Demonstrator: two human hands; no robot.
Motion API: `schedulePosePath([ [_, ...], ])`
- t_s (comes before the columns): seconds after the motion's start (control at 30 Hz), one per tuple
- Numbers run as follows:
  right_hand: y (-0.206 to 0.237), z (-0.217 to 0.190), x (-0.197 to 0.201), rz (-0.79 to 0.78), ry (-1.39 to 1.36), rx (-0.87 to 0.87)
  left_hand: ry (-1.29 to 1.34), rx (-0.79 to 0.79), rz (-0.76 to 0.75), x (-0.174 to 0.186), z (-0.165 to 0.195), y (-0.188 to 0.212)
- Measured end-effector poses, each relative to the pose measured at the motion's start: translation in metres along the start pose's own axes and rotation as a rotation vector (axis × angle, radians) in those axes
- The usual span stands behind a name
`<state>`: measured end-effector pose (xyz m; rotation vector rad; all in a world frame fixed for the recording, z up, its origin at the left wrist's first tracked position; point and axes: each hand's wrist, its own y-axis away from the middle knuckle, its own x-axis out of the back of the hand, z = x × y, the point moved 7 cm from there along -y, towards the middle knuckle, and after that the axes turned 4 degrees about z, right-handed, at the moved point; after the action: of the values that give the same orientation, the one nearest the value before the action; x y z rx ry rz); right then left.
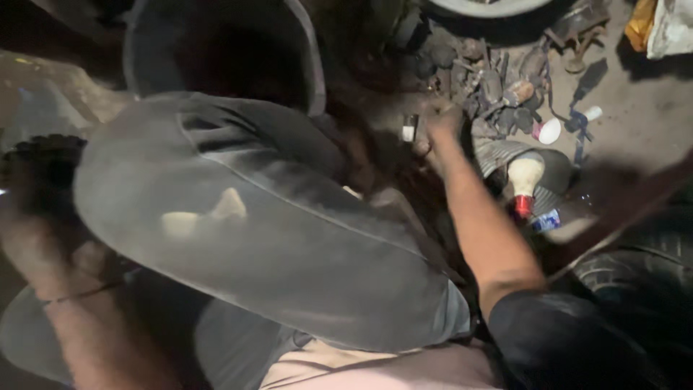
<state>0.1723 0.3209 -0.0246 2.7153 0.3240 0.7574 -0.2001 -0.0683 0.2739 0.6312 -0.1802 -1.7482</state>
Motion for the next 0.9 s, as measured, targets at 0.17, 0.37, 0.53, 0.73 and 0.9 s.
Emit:
schedulePosePath([
  [0.17,-0.001,-0.024,0.016,0.067,0.165,0.331,0.073,0.033,0.013,0.003,0.003,0.017],
  [0.37,0.061,-0.013,-0.013,-0.115,0.780,0.323,0.137,-0.005,-0.032,0.020,0.028,0.008],
  [0.53,0.144,-0.091,-0.029,-0.111,0.728,0.931,0.261,-0.098,-0.105,0.011,0.081,0.006],
  [0.73,0.171,-0.163,-0.062,-0.404,0.550,0.870,0.323,-0.224,0.016,0.013,0.112,0.015],
  [0.9,0.181,-0.172,-0.108,-0.510,0.623,0.680,0.559,-0.398,-0.190,-0.001,0.141,0.023],
])
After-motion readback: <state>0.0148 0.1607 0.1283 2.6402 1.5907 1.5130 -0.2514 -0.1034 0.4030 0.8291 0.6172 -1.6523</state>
